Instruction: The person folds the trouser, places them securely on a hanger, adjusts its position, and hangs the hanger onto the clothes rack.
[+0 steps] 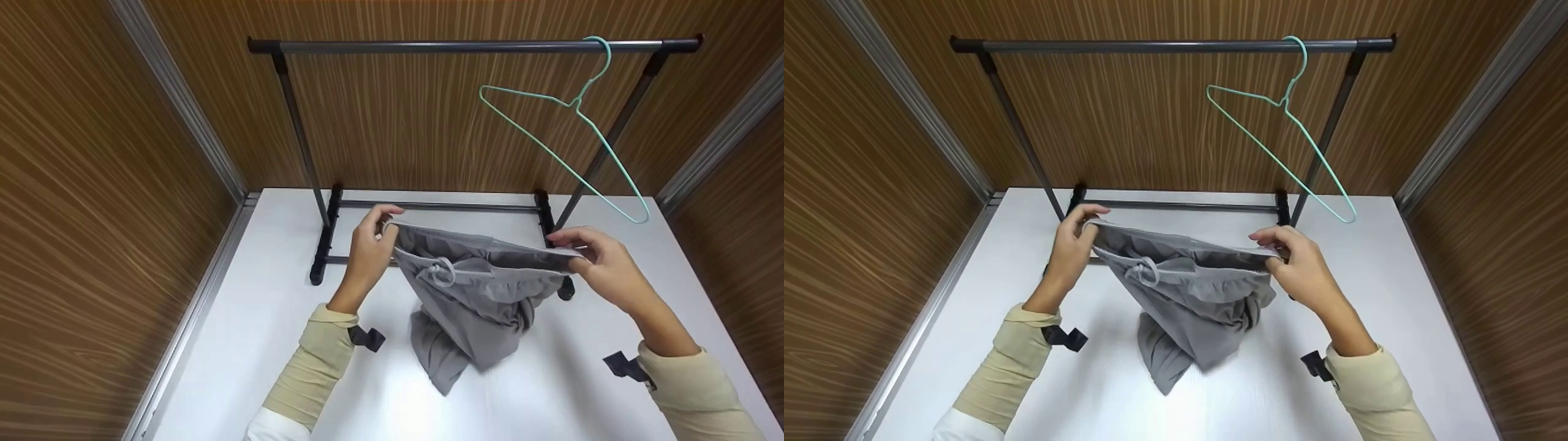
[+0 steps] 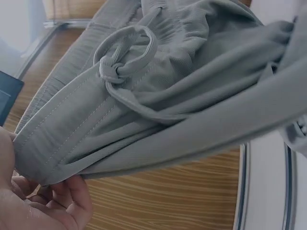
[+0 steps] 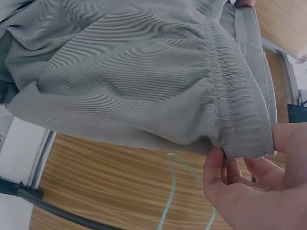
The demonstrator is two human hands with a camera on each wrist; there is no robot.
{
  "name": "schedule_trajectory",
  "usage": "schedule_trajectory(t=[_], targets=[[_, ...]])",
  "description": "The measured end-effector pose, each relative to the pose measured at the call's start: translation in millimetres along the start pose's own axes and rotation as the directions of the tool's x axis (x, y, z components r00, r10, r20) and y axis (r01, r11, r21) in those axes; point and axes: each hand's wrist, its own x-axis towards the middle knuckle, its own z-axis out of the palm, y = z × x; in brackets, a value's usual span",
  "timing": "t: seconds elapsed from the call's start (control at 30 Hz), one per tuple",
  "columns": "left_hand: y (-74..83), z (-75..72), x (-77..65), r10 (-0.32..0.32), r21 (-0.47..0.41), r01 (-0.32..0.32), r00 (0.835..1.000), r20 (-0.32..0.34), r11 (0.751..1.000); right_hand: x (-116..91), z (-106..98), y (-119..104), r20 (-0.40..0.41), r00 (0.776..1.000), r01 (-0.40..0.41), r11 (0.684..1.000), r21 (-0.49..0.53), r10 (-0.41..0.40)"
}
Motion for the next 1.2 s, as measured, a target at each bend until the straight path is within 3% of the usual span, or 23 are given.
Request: schedule_trajectory(t=[0.27,0.47,0.63,0.8,1.0,1.2], targets=[[30.2,-7.5,4.1,0.031,-0.155,-0.041,0.997,-0.067,0.987,-2.1,7.9,-22.4,0.071,0.996,0.047,0.998,0.045,-0.050],[57.6,-2.4,-2.1,0.014,-0.135,-0.018,0.999,-0.028,0.991,2.0,20.3,-22.6,0.172,0.985,0.008,0.999,0.049,-0.017],[42.1,12.3,-5.6,0.030,-0.082,-0.026,0.999,0.044,0.996,7.0,33.7,-19.8,0.202,0.979,-0.030,0.998,0.054,0.018],[21.4,29.0,-7.1,0.047,-0.071,-0.040,0.994,0.098,0.997,11.5,46.0,-23.1,0.166,0.986,0.008,0.996,0.090,-0.023],[23.0,48.6,-14.0,0.023,-0.061,-0.013,0.985,0.169,0.998,16.3,62.6,-33.1,0.102,0.994,0.039,0.993,0.112,-0.050],[32.3,64.3,-18.6,0.012,-0.124,0.020,0.968,0.252,0.992,17.6,75.7,-65.6,0.159,0.982,0.084,0.989,0.125,-0.103]])
